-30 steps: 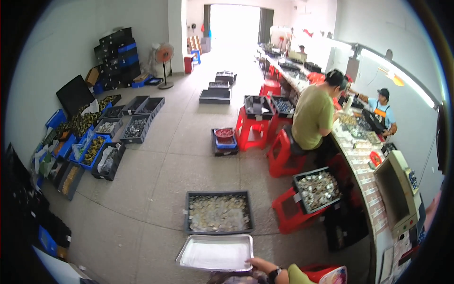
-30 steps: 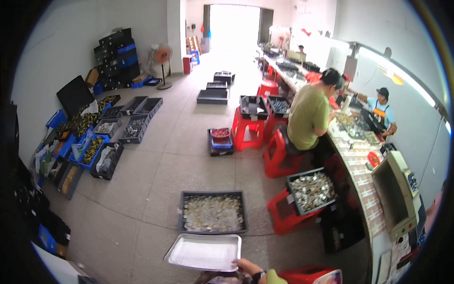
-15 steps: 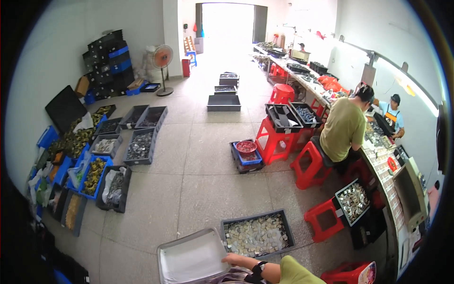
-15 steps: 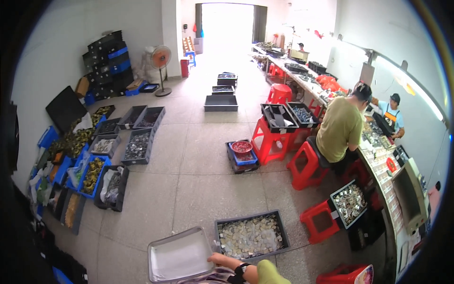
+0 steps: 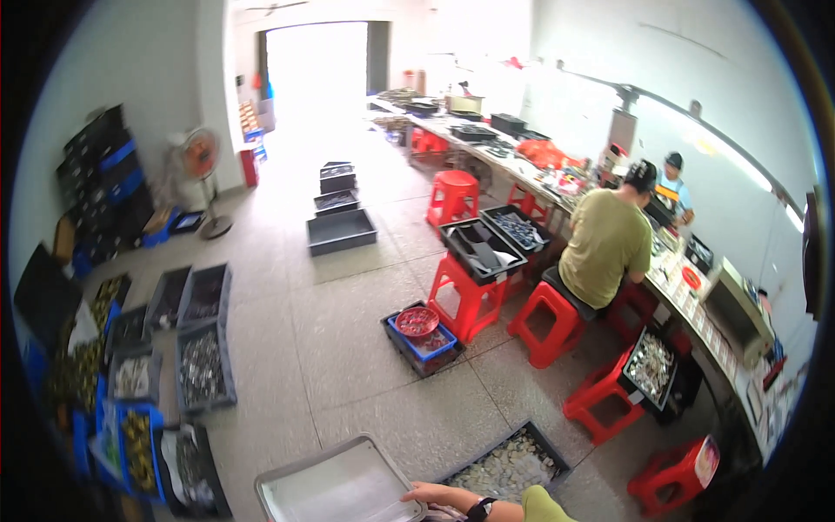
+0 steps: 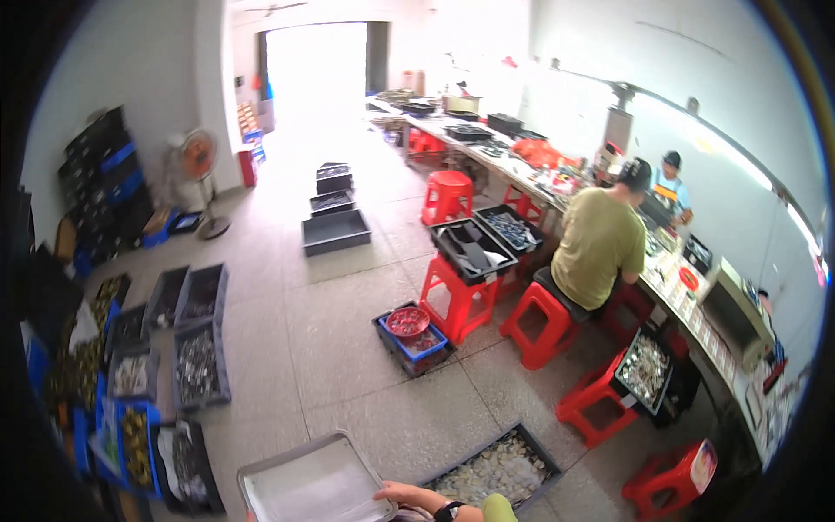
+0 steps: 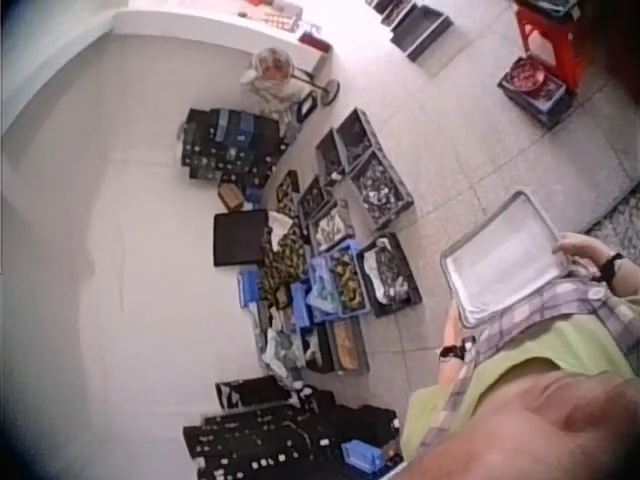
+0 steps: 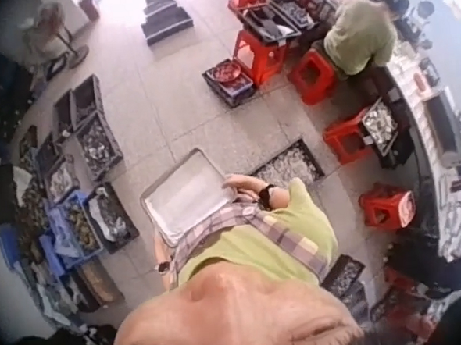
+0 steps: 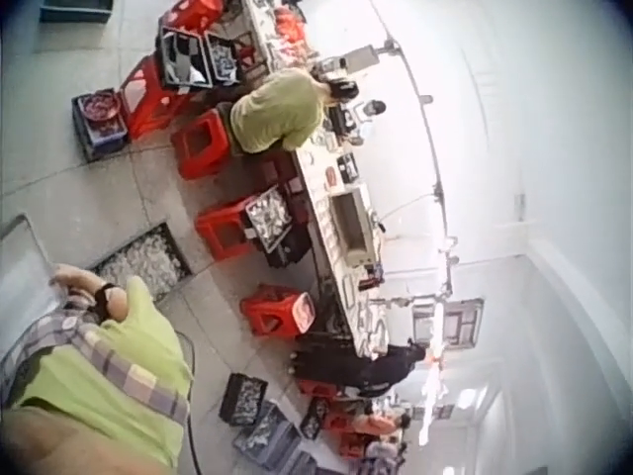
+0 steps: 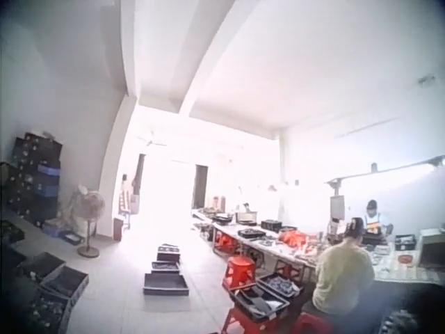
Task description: Sorting and transporting manufactured small parts/components in a workshop.
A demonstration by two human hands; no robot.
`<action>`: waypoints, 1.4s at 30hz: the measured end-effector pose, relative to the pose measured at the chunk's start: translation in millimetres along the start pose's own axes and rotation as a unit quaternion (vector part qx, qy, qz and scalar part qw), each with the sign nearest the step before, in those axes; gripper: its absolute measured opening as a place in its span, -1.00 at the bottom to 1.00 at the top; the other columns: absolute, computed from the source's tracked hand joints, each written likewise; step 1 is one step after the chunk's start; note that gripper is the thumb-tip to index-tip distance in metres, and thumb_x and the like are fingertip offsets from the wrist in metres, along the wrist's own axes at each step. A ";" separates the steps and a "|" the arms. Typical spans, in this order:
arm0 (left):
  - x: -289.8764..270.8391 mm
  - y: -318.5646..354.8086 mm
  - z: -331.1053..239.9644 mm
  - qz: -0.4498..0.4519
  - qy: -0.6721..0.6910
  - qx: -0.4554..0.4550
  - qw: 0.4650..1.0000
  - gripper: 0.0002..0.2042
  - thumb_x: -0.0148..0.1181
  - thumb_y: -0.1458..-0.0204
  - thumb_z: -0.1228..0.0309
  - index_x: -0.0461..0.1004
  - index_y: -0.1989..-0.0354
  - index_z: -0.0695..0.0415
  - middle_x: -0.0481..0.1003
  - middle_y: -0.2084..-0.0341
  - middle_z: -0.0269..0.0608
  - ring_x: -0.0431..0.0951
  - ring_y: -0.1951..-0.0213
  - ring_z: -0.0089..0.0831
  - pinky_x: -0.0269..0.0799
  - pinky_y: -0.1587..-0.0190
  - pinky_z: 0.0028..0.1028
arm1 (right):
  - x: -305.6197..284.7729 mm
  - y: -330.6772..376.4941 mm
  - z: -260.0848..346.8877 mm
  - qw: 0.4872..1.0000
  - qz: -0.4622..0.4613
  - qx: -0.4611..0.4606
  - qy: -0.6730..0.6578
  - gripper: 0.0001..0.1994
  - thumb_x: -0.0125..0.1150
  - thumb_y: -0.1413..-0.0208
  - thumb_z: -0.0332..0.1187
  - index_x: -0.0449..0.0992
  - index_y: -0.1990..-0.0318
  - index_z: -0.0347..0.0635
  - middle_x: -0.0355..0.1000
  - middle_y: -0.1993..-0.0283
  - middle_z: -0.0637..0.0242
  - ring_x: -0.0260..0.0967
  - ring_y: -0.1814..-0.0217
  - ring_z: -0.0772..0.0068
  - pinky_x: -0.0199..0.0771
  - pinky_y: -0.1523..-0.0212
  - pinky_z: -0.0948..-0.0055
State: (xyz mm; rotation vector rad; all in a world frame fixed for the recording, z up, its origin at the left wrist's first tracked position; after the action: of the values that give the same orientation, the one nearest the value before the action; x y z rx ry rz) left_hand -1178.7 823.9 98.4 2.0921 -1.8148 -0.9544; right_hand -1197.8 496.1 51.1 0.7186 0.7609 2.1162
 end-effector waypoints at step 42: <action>176.2 -1175.1 -851.7 0.091 0.081 0.083 0.989 -0.60 0.07 0.03 0.21 0.33 0.16 0.34 0.43 0.31 -0.10 0.42 0.28 -0.38 0.34 0.26 -0.41 | -933.9 -515.6 927.4 0.860 -0.457 -0.114 0.195 -0.43 0.10 0.14 0.07 0.42 0.21 -0.34 0.39 0.23 -0.08 0.35 0.18 -0.01 0.32 0.18 0.24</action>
State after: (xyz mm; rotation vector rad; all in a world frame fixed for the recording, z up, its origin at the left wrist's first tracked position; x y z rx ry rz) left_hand 277.4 702.6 48.4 1.9852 -2.0176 -0.5885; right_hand 199.6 284.5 77.6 -0.2225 0.8193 1.4097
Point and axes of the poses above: each hand's wrist, its own y-axis away from the middle knuckle, its own x-axis out of the palm, z = x × y, the point moved 10 cm from there along -y, towards the middle knuckle
